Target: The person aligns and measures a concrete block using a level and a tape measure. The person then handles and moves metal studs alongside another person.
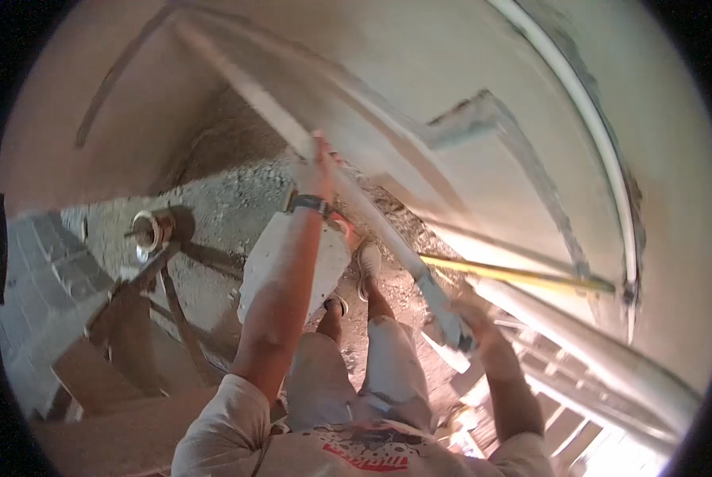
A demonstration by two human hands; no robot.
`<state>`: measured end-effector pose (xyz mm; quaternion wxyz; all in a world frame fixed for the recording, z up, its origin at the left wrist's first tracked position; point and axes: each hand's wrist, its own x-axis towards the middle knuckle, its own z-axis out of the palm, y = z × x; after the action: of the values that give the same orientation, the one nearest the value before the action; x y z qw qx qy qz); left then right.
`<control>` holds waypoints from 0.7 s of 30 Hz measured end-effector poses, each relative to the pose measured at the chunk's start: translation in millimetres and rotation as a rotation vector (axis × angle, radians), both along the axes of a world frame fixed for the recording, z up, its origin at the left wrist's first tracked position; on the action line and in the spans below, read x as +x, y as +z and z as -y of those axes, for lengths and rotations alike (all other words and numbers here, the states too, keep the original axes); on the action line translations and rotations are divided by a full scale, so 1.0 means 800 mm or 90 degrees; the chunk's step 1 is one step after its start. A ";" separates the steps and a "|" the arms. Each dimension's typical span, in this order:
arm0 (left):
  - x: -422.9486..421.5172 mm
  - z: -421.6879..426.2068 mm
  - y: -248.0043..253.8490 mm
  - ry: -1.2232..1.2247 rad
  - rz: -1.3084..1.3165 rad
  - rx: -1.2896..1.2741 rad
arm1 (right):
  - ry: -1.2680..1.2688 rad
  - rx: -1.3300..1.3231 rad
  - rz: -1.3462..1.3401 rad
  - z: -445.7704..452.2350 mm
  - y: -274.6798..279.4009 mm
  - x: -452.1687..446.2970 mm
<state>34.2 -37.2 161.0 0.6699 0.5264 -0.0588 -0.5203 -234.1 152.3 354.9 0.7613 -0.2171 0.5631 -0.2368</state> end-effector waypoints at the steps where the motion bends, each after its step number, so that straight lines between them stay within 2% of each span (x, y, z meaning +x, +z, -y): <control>1: 0.000 0.003 -0.006 0.013 -0.005 -0.025 | -0.011 0.001 -0.003 0.007 0.001 -0.001; 3: -0.001 0.011 -0.011 0.031 0.014 -0.039 | -0.036 0.063 -0.041 0.024 -0.010 -0.013; 5: 0.005 0.020 -0.017 0.037 0.032 -0.042 | -0.077 0.222 -0.131 0.042 -0.040 -0.026; 6: 0.009 0.025 -0.023 0.027 0.037 -0.037 | -0.030 0.223 -0.115 0.057 -0.028 -0.024; 7: 0.011 0.028 -0.028 0.019 0.043 -0.032 | 0.063 0.056 -0.260 0.060 -0.010 -0.012; 9: 0.013 0.033 -0.022 0.024 0.040 -0.020 | -0.115 -0.071 -0.185 0.026 -0.094 -0.081; 11: 0.013 0.040 -0.021 0.029 0.028 -0.007 | -0.056 -0.324 -0.382 0.033 -0.104 -0.074; 13: 0.010 0.044 -0.025 0.028 0.009 0.012 | 0.000 -0.474 -0.484 0.041 -0.101 -0.063; 15: 0.003 0.047 -0.029 0.035 0.034 0.026 | 0.050 -0.513 -0.491 0.048 -0.069 -0.046; 16: 0.003 0.048 -0.031 0.038 0.051 0.033 | 0.103 -0.487 -0.401 0.041 -0.085 -0.063; 21: -0.001 0.053 -0.028 0.018 0.082 0.017 | 0.054 -0.491 -0.448 0.079 -0.074 -0.011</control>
<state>33.1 -79.4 138.7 0.6648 0.5688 -0.0874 -0.4763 -242.6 89.1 295.3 0.3999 -0.5706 0.6475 -0.3084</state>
